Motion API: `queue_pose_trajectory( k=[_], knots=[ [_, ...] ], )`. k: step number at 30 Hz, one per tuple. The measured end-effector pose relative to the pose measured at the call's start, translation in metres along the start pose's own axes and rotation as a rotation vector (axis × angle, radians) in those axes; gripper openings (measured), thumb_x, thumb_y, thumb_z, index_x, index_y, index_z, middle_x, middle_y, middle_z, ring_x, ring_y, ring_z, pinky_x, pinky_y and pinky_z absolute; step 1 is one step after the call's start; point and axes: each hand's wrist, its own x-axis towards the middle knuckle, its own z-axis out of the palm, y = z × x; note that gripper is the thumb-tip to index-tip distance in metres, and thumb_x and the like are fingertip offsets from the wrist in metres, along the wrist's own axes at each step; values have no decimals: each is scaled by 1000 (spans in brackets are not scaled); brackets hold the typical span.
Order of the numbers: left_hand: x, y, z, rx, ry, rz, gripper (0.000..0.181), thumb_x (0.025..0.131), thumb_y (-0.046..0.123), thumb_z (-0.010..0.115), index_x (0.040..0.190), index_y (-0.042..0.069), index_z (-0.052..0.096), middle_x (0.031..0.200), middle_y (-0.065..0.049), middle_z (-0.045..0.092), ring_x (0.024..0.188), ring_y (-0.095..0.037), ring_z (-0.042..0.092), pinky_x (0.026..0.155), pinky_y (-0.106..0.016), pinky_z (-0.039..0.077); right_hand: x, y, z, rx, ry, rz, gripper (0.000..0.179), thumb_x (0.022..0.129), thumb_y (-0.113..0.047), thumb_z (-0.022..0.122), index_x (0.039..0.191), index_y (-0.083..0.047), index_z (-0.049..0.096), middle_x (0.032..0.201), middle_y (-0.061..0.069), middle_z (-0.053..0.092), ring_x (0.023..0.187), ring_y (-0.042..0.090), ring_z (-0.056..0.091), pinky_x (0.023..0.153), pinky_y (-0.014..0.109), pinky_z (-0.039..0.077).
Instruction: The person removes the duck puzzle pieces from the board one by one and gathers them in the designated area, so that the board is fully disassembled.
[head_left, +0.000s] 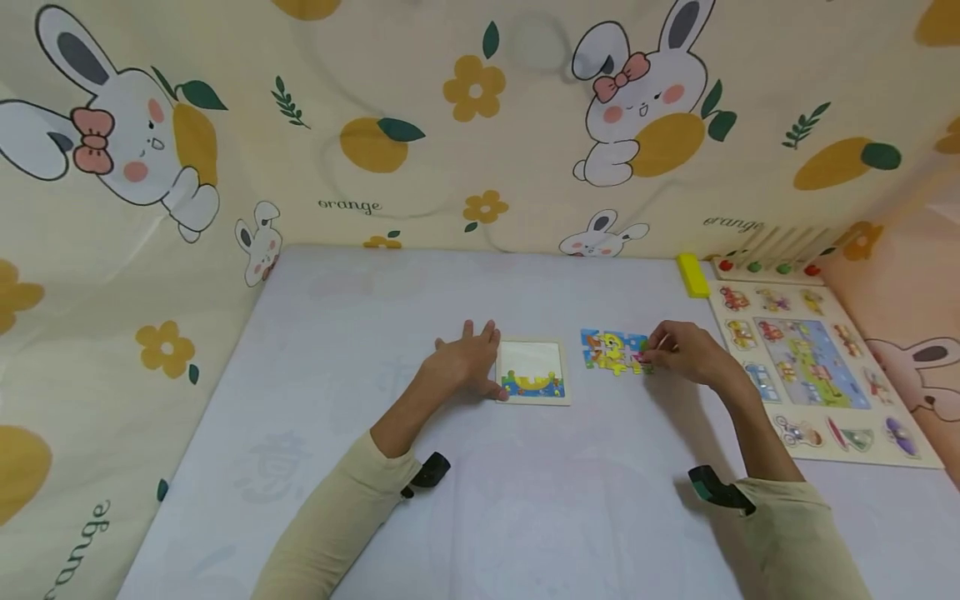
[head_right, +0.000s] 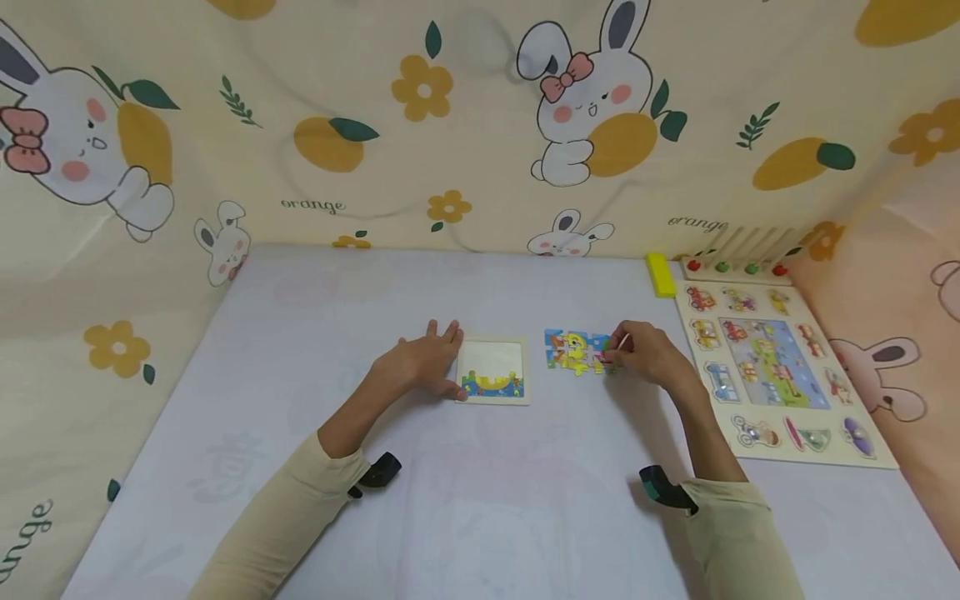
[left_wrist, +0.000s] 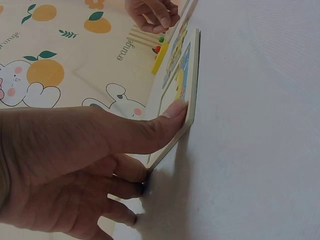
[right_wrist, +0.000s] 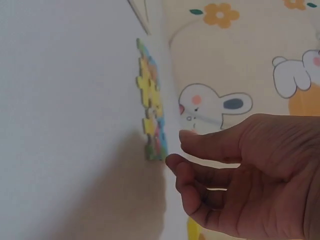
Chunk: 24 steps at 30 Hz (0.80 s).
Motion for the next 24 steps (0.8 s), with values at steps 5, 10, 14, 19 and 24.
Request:
queue_pose_trajectory(
  k=[5, 10, 14, 19, 24],
  knots=[
    [-2, -2, 1, 6, -4, -7, 108, 92, 56, 74, 169, 9, 14, 179, -8, 7, 165, -39, 9, 121, -72, 31, -1, -10, -1, 1, -1, -22, 17, 101, -10, 66, 107, 4, 62, 93, 19, 69, 79, 20, 59, 65, 29, 47],
    [-3, -5, -1, 9, -13, 10, 108, 93, 55, 75, 169, 9, 13, 178, -8, 6, 165, -38, 9, 121, -71, 32, -2, -26, -1, 17, 13, -56, 14, 101, -9, 65, 106, 4, 62, 92, 19, 69, 80, 21, 61, 65, 28, 47],
    [-2, -6, -3, 24, -18, 23, 110, 91, 55, 77, 169, 10, 14, 179, -7, 6, 165, -38, 9, 121, -71, 33, 0, -48, 5, 23, 11, -89, 12, 102, -9, 66, 105, 2, 63, 91, 16, 68, 80, 20, 59, 65, 27, 47],
    [-1, -6, -4, 22, -19, 18, 114, 89, 54, 79, 169, 10, 12, 179, -7, 4, 166, -38, 7, 121, -71, 33, 8, -79, 22, 19, -9, -174, 8, 100, -7, 67, 103, 1, 66, 87, 14, 68, 75, 18, 56, 64, 26, 46],
    [0, -5, -2, 21, -31, 22, 114, 89, 55, 78, 169, 10, 10, 179, -7, 2, 166, -38, 5, 122, -71, 32, 15, -105, 52, 9, -63, -291, 4, 99, -5, 68, 100, -1, 70, 83, 9, 69, 73, 14, 56, 65, 25, 48]
  ],
)
